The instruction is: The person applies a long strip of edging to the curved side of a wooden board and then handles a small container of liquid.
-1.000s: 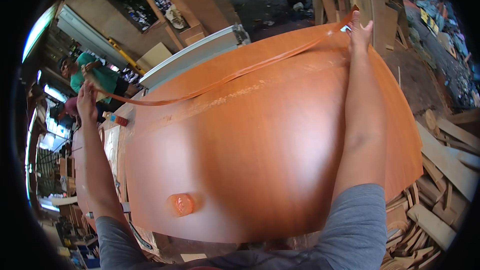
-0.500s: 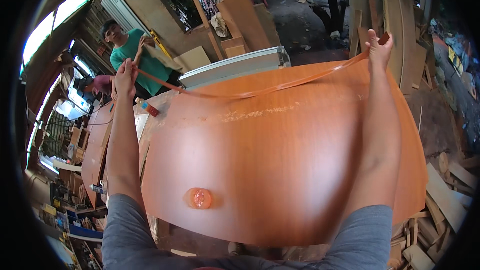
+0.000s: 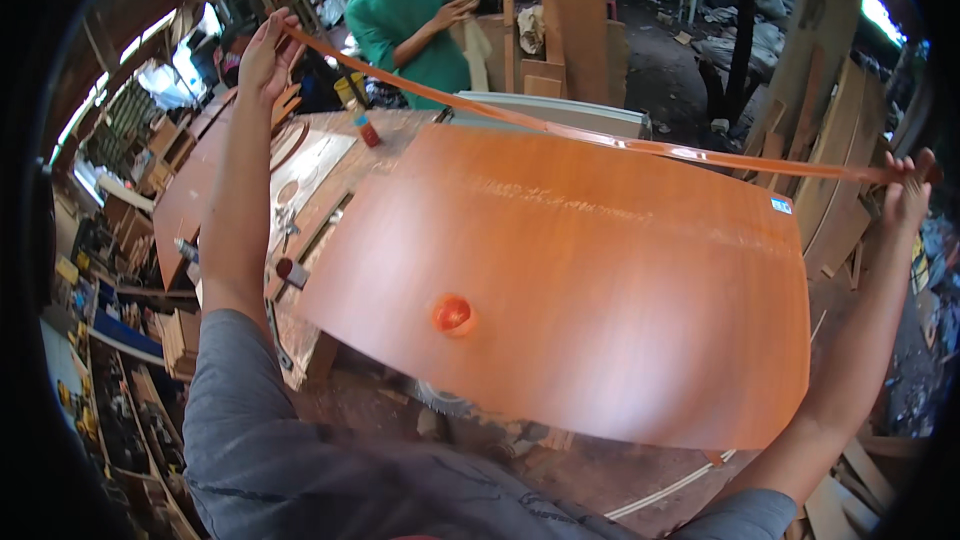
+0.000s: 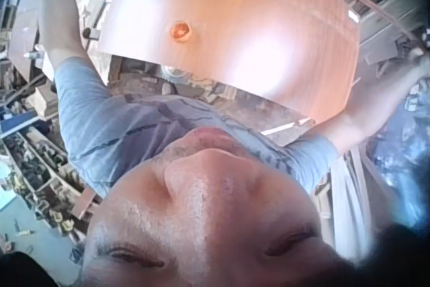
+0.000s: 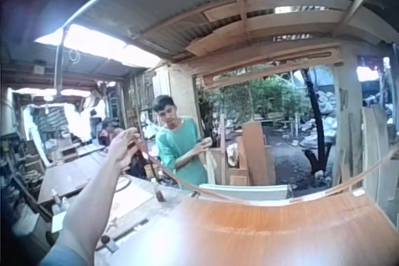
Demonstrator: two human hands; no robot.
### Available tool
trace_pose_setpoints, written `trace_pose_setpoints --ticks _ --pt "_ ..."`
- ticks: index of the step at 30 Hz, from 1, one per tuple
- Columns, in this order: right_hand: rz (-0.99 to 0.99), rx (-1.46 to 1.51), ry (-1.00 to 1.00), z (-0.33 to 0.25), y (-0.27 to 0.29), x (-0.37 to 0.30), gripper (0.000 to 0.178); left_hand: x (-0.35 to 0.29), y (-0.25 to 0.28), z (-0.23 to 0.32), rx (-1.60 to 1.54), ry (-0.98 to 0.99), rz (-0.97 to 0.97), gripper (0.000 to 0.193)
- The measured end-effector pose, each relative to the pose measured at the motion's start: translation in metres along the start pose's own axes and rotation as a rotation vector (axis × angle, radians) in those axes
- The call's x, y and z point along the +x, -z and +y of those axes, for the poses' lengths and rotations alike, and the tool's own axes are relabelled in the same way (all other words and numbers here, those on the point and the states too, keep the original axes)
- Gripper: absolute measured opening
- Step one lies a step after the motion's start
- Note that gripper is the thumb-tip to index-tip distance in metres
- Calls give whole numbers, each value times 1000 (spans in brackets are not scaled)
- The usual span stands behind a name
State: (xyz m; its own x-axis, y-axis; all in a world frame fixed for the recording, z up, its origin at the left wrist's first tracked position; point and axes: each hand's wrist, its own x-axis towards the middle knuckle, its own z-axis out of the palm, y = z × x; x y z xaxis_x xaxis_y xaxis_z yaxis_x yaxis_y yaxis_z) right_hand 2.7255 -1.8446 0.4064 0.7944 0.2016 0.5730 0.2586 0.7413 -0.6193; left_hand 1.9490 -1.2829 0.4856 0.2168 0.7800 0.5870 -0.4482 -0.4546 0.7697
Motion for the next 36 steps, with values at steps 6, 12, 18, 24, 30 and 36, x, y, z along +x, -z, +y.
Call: trace_pose_setpoints --ticks 6,12,18,24,30,36 --pt "-13 -60 -19 -120 21 5 37 -37 51 22 -101 30 -23 29" --pt "-42 -191 15 -193 -47 -56 38 -70 114 47 -194 56 -67 30" --pt "12 -246 -3 -220 -114 -136 53 -100 192 58 -282 126 7 36" --pt "-5 -195 -51 -241 -164 -194 44 -122 266 77 -343 119 14 38" --pt "35 -227 -68 -256 -182 -226 39 -135 301 90 -383 126 -17 40" --pt "1 -162 -102 -265 -184 -237 35 -149 319 107 -377 77 11 39"
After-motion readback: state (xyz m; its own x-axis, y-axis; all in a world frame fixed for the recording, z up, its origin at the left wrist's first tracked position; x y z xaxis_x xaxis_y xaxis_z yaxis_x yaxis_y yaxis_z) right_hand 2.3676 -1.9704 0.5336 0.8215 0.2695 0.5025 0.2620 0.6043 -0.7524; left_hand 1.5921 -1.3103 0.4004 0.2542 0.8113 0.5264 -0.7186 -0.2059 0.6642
